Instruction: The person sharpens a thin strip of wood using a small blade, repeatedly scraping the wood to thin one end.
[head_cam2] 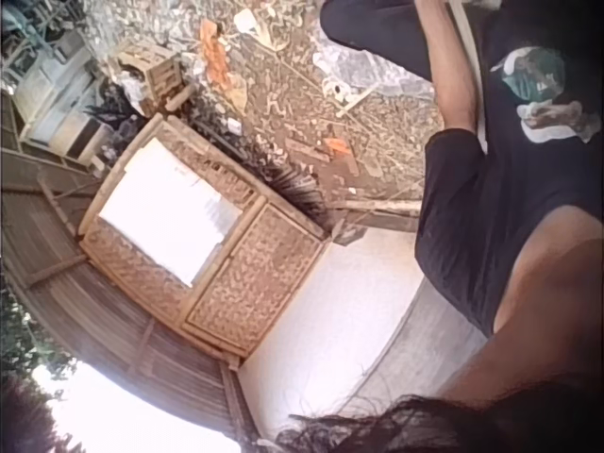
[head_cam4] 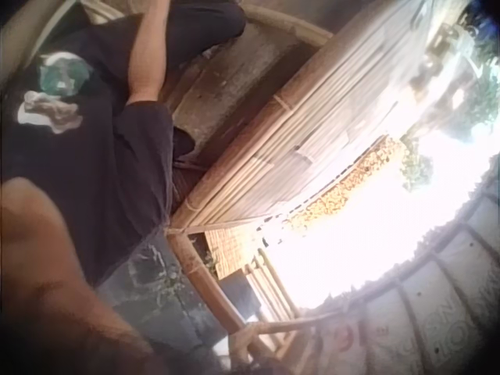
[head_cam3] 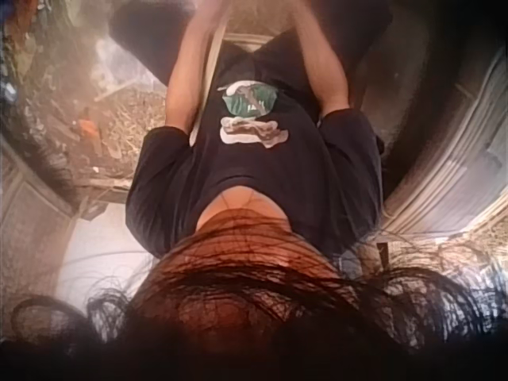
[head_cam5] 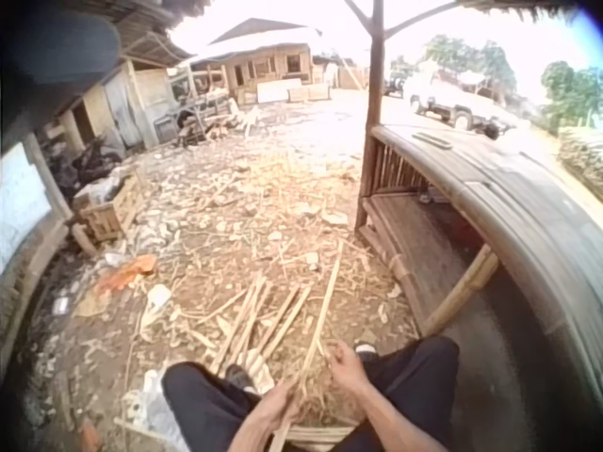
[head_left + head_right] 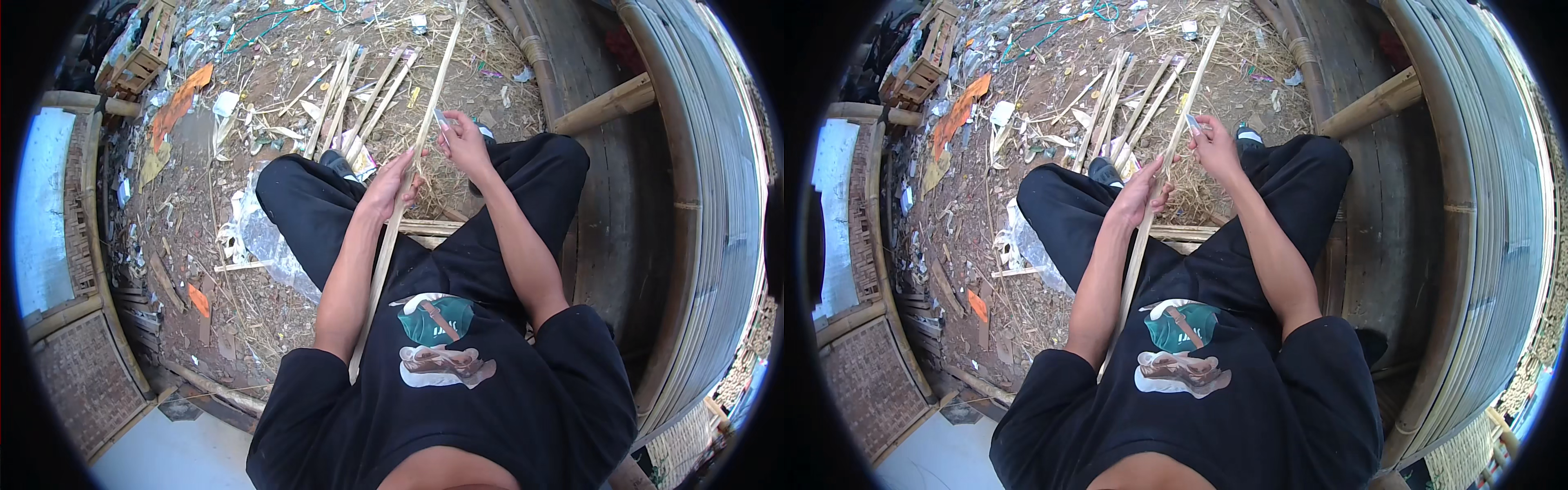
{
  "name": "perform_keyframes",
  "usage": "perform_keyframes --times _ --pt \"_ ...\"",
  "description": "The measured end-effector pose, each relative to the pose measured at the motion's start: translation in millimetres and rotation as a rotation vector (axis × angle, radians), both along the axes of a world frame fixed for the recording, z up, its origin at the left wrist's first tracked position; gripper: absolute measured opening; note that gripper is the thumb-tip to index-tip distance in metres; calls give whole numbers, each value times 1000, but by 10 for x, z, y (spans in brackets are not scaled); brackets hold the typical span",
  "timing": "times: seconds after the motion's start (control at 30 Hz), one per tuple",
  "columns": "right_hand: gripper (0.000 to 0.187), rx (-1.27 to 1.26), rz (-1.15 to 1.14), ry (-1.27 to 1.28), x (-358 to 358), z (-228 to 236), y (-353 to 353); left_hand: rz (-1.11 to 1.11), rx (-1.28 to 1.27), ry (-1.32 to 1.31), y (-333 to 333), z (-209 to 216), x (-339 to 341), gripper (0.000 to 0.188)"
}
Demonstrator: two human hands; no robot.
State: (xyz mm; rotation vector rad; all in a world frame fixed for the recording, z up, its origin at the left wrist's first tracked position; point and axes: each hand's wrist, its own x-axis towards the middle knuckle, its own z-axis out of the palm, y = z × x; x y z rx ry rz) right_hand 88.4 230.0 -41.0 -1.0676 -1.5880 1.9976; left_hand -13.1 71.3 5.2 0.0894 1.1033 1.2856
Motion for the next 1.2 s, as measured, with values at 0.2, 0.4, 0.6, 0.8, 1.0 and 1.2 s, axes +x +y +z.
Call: perform_keyframes --times 0.2,0.4,0.6,0.8,1.0,1.2 --pt "30 327 250 -67 47 409 -65 -25 74 88 -95 213 19 26" --pt "36 715 238 -91 13 588 -111 -54 53 217 -193 333 135 27" --pt "35 866 212 148 146 404 -364 -53 30 231 -277 222 219 29" --pt "38 722 296 17 224 479 -381 -48 61 190 -326 164 257 25" --pt "37 669 353 -42 225 291 -395 -37 60 160 -342 115 230 28" --pt "34 651 363 -22 231 171 -442 -41 31 163 -362 89 225 18"
